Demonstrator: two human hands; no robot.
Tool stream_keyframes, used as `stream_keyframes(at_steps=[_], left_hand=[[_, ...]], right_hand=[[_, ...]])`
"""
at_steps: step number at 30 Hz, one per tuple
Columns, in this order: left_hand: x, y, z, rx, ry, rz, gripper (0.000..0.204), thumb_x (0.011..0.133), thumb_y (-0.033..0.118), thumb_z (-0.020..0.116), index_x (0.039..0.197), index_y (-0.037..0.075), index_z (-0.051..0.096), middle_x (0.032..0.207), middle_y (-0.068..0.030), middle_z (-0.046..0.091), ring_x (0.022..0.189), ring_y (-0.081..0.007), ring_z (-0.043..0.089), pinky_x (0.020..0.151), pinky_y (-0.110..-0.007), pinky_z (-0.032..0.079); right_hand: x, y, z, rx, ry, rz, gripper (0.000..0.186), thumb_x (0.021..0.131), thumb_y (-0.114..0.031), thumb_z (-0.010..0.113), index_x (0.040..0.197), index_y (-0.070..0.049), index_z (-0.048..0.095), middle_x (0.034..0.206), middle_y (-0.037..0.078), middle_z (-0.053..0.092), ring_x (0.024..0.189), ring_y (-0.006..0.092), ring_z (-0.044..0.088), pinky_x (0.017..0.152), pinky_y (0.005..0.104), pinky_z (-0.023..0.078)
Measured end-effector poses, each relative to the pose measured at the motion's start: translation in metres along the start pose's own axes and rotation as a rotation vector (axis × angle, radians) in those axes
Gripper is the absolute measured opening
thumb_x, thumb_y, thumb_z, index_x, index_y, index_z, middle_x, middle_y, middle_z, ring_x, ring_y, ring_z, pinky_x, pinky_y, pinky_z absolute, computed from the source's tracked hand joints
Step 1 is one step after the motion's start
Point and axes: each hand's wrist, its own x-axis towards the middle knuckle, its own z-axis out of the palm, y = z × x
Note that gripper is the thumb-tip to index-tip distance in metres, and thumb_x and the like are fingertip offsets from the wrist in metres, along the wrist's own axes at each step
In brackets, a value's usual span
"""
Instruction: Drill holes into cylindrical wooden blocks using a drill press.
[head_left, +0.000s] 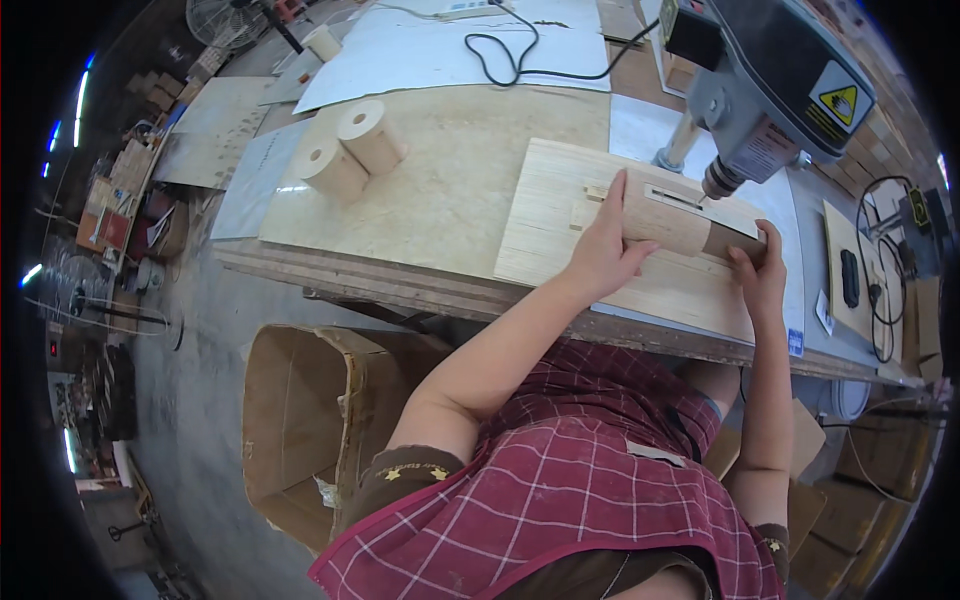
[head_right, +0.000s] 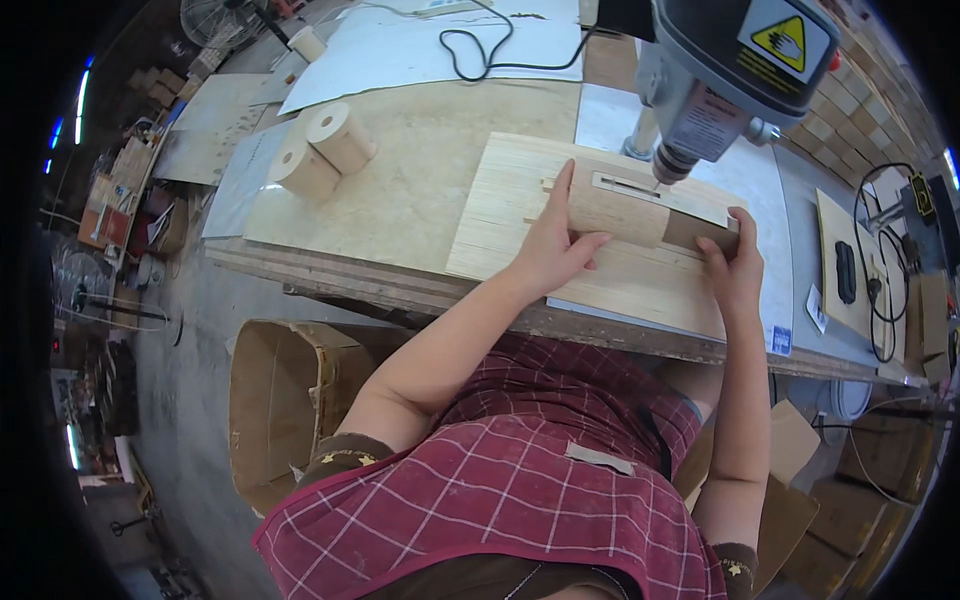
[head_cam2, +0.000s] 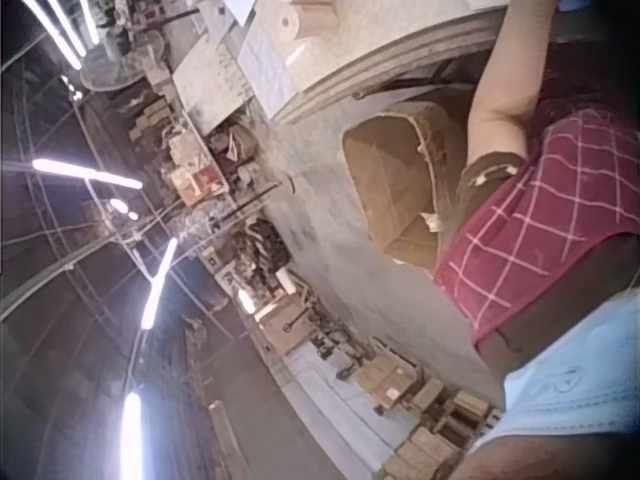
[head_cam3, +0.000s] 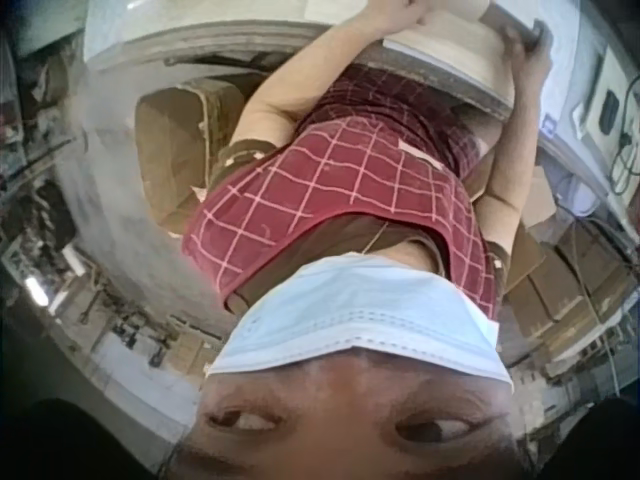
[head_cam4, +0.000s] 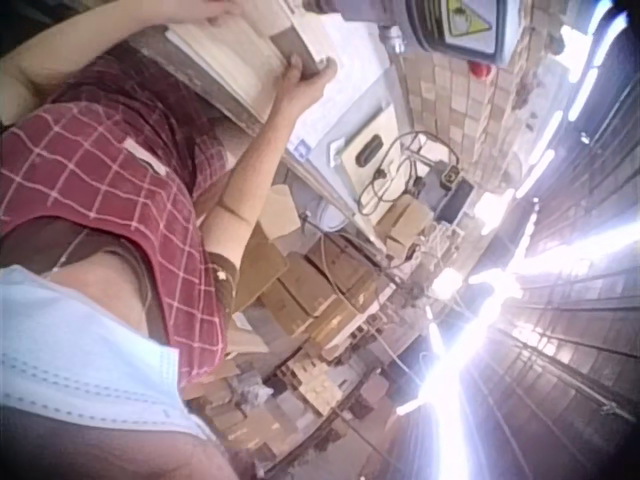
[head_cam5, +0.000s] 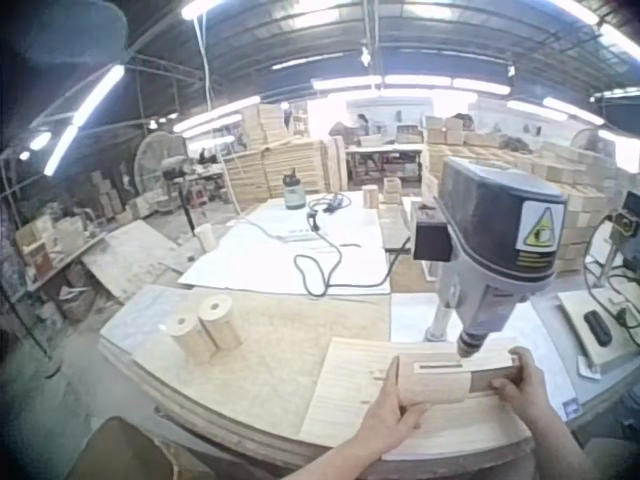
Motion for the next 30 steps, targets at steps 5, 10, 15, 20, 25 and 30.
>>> stream_keyframes(at_steps=[5,10,15,20,25,30], left_hand=[[0.000,-0.002,0.000,0.028,0.018,-0.023,0.089,0.079,0.000,0.059,0.141,0.009,-0.003,0.121,-0.0192,0.045,0.073,-0.0176,0.058,0.054,-0.027,0.051],[0.000,-0.006,0.006,0.049,-0.010,-0.059,0.088,0.078,-0.001,0.059,0.141,0.010,-0.002,0.116,-0.0166,0.050,0.076,-0.0160,0.057,0.052,-0.026,0.051],[0.001,-0.001,0.010,-0.082,0.069,-0.020,0.087,0.078,-0.002,0.058,0.141,0.009,-0.001,0.111,-0.0178,0.052,0.068,-0.0153,0.057,0.052,-0.025,0.049],[0.000,0.004,0.010,-0.033,0.061,-0.053,0.086,0.078,-0.003,0.057,0.141,0.009,-0.002,0.111,-0.0183,0.051,0.072,-0.0157,0.057,0.052,-0.024,0.050],[-0.001,0.005,0.009,-0.020,0.058,-0.067,0.086,0.079,-0.003,0.056,0.141,0.008,-0.001,0.113,-0.0190,0.050,0.073,-0.0157,0.057,0.052,-0.024,0.050],[0.000,0.005,0.010,-0.040,0.055,-0.026,0.086,0.078,-0.004,0.056,0.141,0.009,-0.002,0.113,-0.0188,0.050,0.073,-0.0153,0.057,0.051,-0.024,0.049]], right_hand=[[0.004,-0.005,-0.021,0.065,-0.204,0.039,0.059,0.078,-0.012,0.067,0.130,-0.015,0.039,0.082,0.008,0.056,0.065,0.0136,0.052,0.060,0.0275,0.045],[0.056,-0.047,-0.092,-0.171,0.039,-0.172,0.046,0.082,-0.013,0.063,0.125,-0.007,0.047,0.101,0.006,0.057,0.078,0.0112,0.054,0.064,0.0227,0.043],[0.113,-0.136,-0.138,0.138,0.410,-0.334,0.038,0.088,-0.040,0.048,0.096,-0.004,0.059,0.080,0.005,0.060,0.071,0.0155,0.056,0.062,0.0274,0.044],[0.137,-0.188,-0.118,-0.071,0.099,-0.138,0.045,0.088,-0.044,0.044,0.085,-0.004,0.062,0.070,0.004,0.058,0.065,0.0167,0.055,0.060,0.0282,0.045],[0.141,-0.185,-0.109,-0.325,0.040,-0.301,0.040,0.084,-0.034,0.045,0.077,0.001,0.065,0.068,0.015,0.063,0.065,0.0246,0.061,0.063,0.0334,0.047],[0.121,-0.190,-0.111,-0.500,0.217,-0.444,0.035,0.079,-0.028,0.047,0.077,0.002,0.063,0.073,0.023,0.061,0.072,0.0355,0.060,0.067,0.0394,0.047]])
